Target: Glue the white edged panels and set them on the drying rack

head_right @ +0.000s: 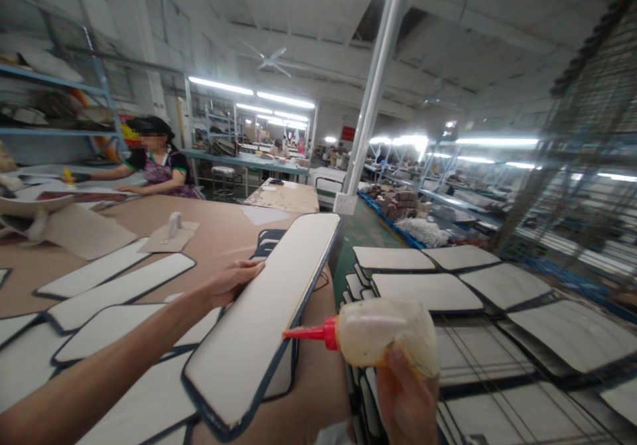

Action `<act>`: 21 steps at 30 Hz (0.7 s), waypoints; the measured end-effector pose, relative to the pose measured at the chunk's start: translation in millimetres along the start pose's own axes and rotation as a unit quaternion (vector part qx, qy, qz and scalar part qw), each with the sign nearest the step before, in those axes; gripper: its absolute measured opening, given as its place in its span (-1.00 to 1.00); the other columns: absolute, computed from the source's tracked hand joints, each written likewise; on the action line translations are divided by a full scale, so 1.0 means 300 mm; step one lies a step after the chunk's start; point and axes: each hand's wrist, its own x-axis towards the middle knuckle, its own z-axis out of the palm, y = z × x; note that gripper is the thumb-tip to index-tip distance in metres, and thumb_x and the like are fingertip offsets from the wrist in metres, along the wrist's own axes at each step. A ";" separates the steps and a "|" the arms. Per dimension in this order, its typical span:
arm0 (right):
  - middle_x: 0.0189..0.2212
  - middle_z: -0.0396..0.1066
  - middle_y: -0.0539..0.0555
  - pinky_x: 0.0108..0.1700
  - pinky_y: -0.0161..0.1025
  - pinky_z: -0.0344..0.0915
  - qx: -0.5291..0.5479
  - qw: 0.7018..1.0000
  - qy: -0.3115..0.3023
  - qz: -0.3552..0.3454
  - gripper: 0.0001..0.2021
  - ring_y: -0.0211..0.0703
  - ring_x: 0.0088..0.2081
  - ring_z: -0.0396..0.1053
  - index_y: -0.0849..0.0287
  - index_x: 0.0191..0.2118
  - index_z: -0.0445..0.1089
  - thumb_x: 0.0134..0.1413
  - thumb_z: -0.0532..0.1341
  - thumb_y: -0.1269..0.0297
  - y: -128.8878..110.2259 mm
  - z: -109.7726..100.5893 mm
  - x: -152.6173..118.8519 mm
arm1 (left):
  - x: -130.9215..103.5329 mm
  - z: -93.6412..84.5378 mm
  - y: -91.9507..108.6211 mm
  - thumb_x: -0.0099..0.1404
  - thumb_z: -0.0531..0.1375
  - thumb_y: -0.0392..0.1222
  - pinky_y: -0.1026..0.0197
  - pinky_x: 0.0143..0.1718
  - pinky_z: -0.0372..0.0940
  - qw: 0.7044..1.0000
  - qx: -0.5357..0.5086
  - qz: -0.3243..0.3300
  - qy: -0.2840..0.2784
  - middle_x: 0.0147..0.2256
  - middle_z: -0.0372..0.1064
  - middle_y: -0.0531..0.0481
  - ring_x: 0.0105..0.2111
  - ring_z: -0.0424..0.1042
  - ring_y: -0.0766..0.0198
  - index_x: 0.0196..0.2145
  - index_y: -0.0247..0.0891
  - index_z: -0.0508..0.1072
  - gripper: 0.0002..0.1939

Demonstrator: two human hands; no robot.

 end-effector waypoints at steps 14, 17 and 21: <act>-0.42 0.54 0.04 -0.43 -0.21 0.45 -0.010 0.999 0.003 0.046 -0.49 -0.08 -0.46 0.47 0.03 -0.16 0.47 -0.42 0.44 0.22 0.006 -0.025 -0.028 | 0.036 0.000 0.021 -0.02 0.38 -0.23 0.27 -0.54 0.34 1.000 -0.005 0.000 0.014 -0.56 0.51 -0.11 -0.59 0.45 0.24 -0.43 -0.41 0.51 -0.79; -0.47 0.53 0.05 -0.43 -0.18 0.46 -0.004 0.998 -0.015 0.069 -0.59 -0.05 -0.46 0.48 0.05 -0.25 0.51 -0.40 0.43 0.23 0.032 -0.056 -0.026 | 0.041 0.000 0.027 -0.02 0.38 -0.24 0.25 -0.55 0.33 1.000 -0.004 0.003 0.023 -0.58 0.49 -0.11 -0.61 0.44 0.23 -0.44 -0.41 0.50 -0.80; -0.43 0.54 0.10 -0.35 -0.06 0.47 -0.015 0.989 -0.081 0.119 -0.59 0.02 -0.41 0.49 0.05 -0.18 0.49 -0.31 0.40 0.26 0.088 -0.137 -0.038 | 0.050 -0.001 0.038 0.00 0.36 -0.26 0.25 -0.56 0.31 0.999 0.000 0.015 0.046 -0.59 0.48 -0.08 -0.62 0.42 0.25 -0.44 -0.40 0.50 -0.82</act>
